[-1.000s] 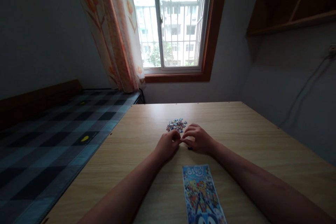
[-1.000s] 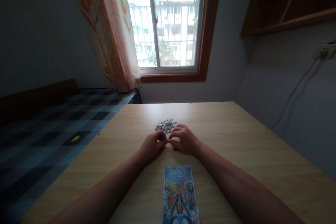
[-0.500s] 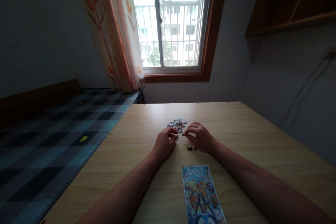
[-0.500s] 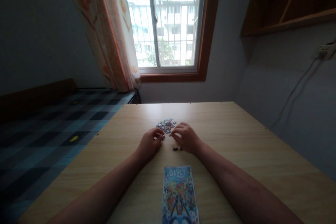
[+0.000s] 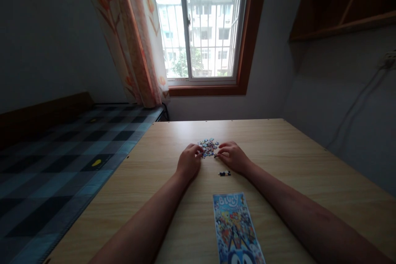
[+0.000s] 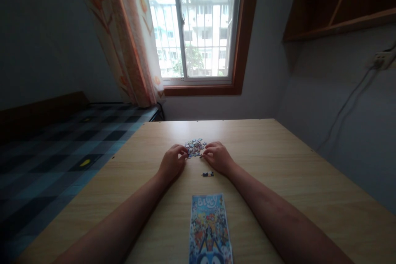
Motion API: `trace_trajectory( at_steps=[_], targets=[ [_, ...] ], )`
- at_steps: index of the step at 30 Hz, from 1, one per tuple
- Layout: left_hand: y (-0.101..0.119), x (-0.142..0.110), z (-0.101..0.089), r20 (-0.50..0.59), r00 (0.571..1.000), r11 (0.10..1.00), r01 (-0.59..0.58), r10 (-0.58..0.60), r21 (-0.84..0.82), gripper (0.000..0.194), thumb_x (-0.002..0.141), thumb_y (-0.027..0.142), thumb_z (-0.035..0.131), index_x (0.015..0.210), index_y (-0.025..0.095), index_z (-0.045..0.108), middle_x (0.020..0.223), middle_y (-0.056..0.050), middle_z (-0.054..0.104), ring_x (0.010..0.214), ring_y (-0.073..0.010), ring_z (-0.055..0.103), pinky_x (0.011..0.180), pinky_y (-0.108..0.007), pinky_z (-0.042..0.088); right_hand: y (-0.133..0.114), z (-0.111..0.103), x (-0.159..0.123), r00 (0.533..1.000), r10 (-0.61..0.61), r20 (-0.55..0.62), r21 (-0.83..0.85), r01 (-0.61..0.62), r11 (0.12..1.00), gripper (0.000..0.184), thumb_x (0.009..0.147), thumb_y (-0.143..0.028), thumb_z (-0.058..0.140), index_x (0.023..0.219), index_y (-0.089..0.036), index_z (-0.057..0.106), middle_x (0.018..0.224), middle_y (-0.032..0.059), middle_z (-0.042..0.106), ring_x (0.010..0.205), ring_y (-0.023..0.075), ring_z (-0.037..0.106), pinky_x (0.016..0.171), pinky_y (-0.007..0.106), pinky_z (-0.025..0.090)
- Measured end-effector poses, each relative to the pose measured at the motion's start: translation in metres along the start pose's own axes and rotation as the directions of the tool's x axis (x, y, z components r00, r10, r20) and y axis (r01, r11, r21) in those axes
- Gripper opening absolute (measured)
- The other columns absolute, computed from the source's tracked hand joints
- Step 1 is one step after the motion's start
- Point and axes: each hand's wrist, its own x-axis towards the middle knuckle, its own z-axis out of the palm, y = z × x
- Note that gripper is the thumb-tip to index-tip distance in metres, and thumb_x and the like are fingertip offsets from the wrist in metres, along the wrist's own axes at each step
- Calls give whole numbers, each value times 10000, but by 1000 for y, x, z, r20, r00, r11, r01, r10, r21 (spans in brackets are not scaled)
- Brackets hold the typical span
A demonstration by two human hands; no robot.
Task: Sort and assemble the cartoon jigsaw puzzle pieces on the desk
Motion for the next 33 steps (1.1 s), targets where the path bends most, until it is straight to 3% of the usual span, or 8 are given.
trace_trajectory(
  at_steps=[4,6,10,13,16,26,33],
  targets=[
    [-1,-1,-3,-62,998,997,32,-27,77,201,814,80,532,843,202,689,998,-50,658,887,-181,626,852,-316,486,8,4,-1,996,86,-40,-61,-88,994,395,848,-162,549,1224,-206,660,1266,121,627,1186,261,534,1041,449,414],
    [-2,-2,-5,-70,996,994,53,-47,94,231,810,68,511,846,203,696,987,-50,663,899,-184,621,861,-313,482,10,2,-1,990,108,-87,-31,-111,993,489,799,-88,504,1266,-182,617,1272,125,617,1198,248,525,1061,438,398],
    [0,-3,-8,-43,998,990,40,-35,132,284,732,4,485,747,200,690,909,-45,672,903,-190,608,882,-312,467,5,-5,-3,985,72,-157,51,-65,997,450,633,14,412,948,-178,670,1046,83,669,1061,213,572,995,368,416],
    [3,-7,-7,22,999,990,-44,42,136,282,712,2,477,687,202,675,844,-40,669,866,-190,599,835,-306,469,-2,-9,-4,984,76,-162,97,-61,993,304,611,2,378,726,-193,581,771,33,603,794,177,561,767,282,434],
    [6,-11,-3,66,989,983,-138,131,118,279,701,3,468,649,203,656,808,-37,656,821,-177,587,785,-289,466,-6,-10,-5,988,120,-92,142,-107,984,211,619,-26,375,625,-201,493,609,-14,500,619,142,479,616,239,352],
    [3,-11,-3,83,986,990,-144,143,2,261,636,-7,443,584,186,610,685,-11,612,663,-142,542,664,-252,422,-4,-12,-6,989,139,43,118,-144,983,113,615,-98,392,576,-192,439,550,-34,429,581,118,420,592,231,280],
    [7,-14,-2,145,965,976,-216,219,-35,262,657,4,454,596,186,633,700,-21,629,674,-142,559,694,-257,437,-1,-7,-4,984,173,46,151,-178,972,106,613,-113,399,555,-198,370,542,-43,359,569,113,365,565,230,258]
  ],
)
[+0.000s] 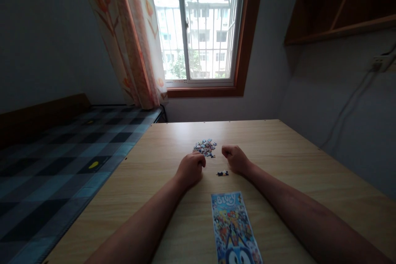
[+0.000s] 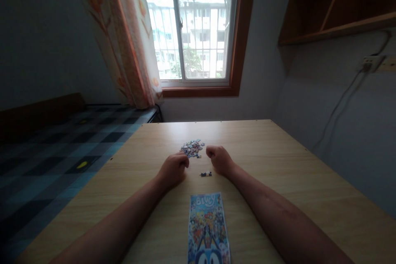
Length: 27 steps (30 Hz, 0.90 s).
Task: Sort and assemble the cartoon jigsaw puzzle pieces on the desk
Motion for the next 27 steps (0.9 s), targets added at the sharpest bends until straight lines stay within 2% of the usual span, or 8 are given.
trace_trajectory(
  at_steps=[3,7,10,15,21,27],
  targets=[
    [6,-2,-1,59,998,999,-36,35,16,269,683,24,462,627,196,662,722,-19,651,694,-145,580,707,-258,453,4,-2,2,999,-9,38,15,9,1000,109,616,-106,408,552,-195,408,547,-41,392,573,116,383,571,226,278],
    [16,-5,-3,133,988,996,-83,77,42,293,707,50,483,748,213,722,800,-17,687,720,-146,604,719,-260,471,5,-7,3,991,-9,135,19,6,1000,165,655,-107,437,609,-183,576,610,-11,571,632,136,508,632,225,356],
    [22,-8,-2,186,977,989,-124,107,78,300,730,84,519,856,231,748,877,-20,703,767,-151,617,736,-263,478,2,-10,4,986,-2,167,15,-1,1000,258,692,-113,440,697,-181,689,689,14,667,678,153,581,680,234,404],
    [30,-9,1,213,967,969,-176,137,173,196,843,271,571,902,240,756,887,-36,701,852,-182,614,819,-305,476,-6,-18,5,963,37,266,-37,-28,999,329,696,-129,471,821,-195,768,716,9,709,672,154,599,683,233,426],
    [40,-9,8,249,962,956,-174,114,235,175,823,333,631,901,249,762,897,-42,698,915,-210,608,861,-337,474,-18,-27,9,897,93,432,-74,-67,995,291,717,-196,529,861,-193,782,845,21,759,786,171,656,704,228,435],
    [41,-8,10,232,969,963,-143,89,227,176,823,257,615,898,257,774,894,-38,705,917,-203,606,858,-328,476,-34,-47,11,788,103,607,-88,-62,994,285,742,-243,556,894,-158,782,788,15,741,675,145,608,607,219,402]
  ],
)
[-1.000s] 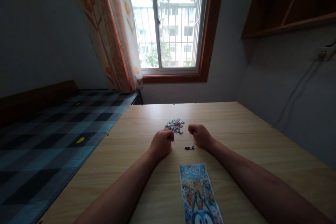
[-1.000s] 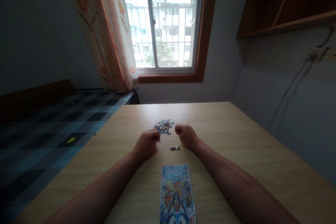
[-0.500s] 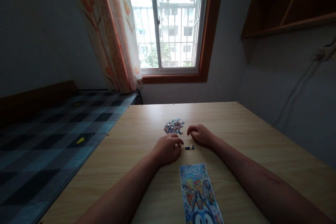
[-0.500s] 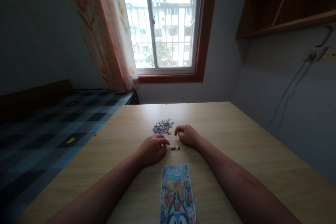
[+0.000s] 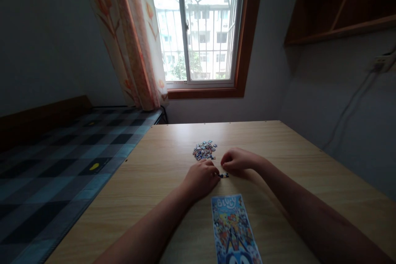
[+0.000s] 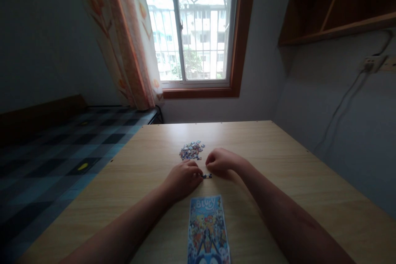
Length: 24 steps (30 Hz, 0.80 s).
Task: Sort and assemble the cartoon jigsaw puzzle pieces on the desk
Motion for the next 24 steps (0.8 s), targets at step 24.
trace_trajectory(
  at_steps=[24],
  targets=[
    [-3,0,2,-14,1000,999,-19,18,-33,195,826,201,593,915,240,762,912,-40,706,915,-199,610,861,-319,474,-49,15,-14,995,99,-30,-483,-101,870,225,720,-197,607,840,-206,797,795,83,757,678,193,638,556,256,347]
  ],
)
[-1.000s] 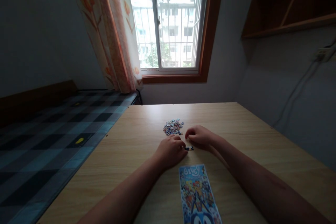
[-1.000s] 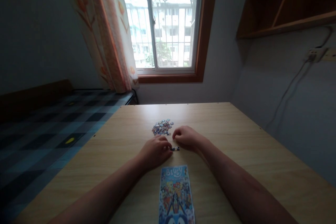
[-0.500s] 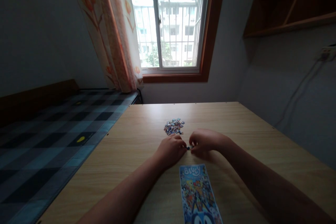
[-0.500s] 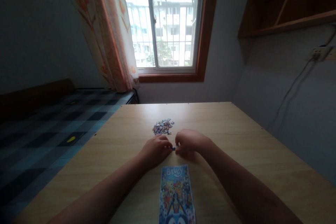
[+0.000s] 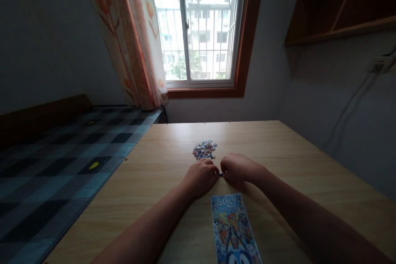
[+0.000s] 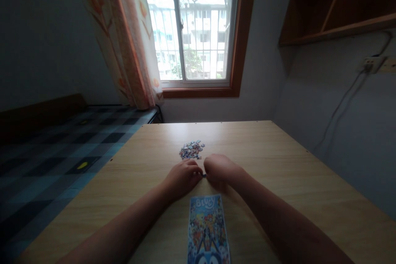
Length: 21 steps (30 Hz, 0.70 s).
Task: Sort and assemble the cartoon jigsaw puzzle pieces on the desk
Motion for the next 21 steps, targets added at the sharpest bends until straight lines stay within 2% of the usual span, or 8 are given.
trace_trajectory(
  at_steps=[7,13,21],
  targets=[
    [-2,0,0,13,1000,1000,-10,10,-10,185,822,226,611,925,254,762,908,-40,693,920,-194,606,860,-310,471,5,2,2,999,-8,34,123,4,992,223,692,-201,601,818,-184,785,748,69,742,628,164,599,534,240,338],
    [0,1,0,20,1000,1000,0,0,0,186,818,200,605,903,246,764,902,-42,694,907,-195,605,843,-310,473,19,11,11,984,-21,175,279,-29,960,200,614,-226,585,728,-178,743,610,10,661,550,133,541,483,223,321],
    [-4,1,0,19,1000,1000,-10,10,-14,183,810,209,615,913,247,761,900,-41,689,906,-190,603,844,-303,472,20,11,12,986,-6,168,321,-49,946,207,596,-236,591,735,-171,731,622,11,659,558,134,539,487,220,332]
  ],
)
